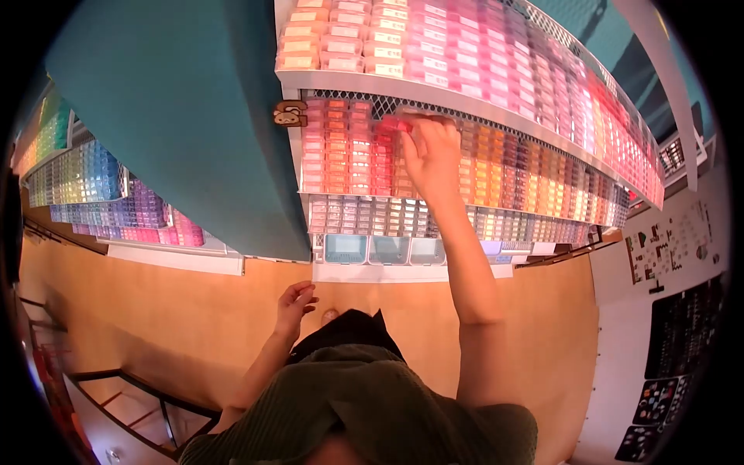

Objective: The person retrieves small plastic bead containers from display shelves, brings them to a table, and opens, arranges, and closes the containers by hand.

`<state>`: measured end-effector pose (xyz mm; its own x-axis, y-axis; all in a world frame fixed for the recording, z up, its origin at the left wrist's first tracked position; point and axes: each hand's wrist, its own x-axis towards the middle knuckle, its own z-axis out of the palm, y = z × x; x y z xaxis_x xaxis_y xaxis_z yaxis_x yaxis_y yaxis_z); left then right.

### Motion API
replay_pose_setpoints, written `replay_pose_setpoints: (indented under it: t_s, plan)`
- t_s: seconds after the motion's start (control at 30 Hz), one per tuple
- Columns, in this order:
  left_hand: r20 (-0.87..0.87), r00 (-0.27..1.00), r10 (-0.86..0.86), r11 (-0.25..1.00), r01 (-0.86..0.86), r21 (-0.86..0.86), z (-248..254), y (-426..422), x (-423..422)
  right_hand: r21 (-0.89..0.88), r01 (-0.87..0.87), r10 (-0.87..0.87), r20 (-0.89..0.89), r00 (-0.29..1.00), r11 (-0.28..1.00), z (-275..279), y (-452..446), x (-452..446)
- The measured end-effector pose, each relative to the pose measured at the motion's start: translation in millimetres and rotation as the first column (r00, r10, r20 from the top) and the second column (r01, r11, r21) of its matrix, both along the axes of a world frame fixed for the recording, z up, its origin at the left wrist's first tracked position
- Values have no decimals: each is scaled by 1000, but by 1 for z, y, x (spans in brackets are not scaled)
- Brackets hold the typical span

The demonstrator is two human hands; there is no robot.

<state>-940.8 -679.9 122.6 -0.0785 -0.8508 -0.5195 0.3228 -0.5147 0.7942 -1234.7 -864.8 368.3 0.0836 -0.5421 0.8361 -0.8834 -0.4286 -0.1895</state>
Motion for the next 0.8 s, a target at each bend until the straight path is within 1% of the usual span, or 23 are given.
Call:
replay_pose_setpoints:
  t_s: [0.07,0.1,0.2,0.23,0.33,0.43,0.53,0.63,0.73,0.8]
  plan:
    - [9,999,31,999,-31,26,9,-6,1,-37,19,-22,-67,997,999,-7,-31,-4]
    - [11,999,45,998,-46,33,8,-9,1,-9,33,-33,-27,999,999,-13,-42,-2]
    - [6,995,97,993,-97,60,0,-6,0,105,77,-48,-249,967,991,-22,-65,-9]
    - [3,993,119,991,-118,67,-1,-5,-1,183,65,-18,-246,969,981,-24,-66,-10]
    - [0,983,185,978,-185,96,10,-5,-9,283,62,18,-270,963,957,-19,-68,-15]
    - [-5,976,219,969,-217,114,13,-8,-19,353,179,-66,-309,949,918,-10,-78,-8]
    - [-5,972,234,967,-232,106,23,-14,-31,535,26,55,-136,989,844,-2,-89,3]
    - [-11,975,220,974,-219,57,33,-26,-39,658,-84,71,46,996,749,-11,-104,5]
    - [-3,988,157,986,-157,-48,50,-45,-47,406,-38,46,-10,999,913,-19,-96,6]
    - [-58,995,85,981,-94,-169,71,-64,-56,141,-117,133,-114,984,983,-30,-90,-2]
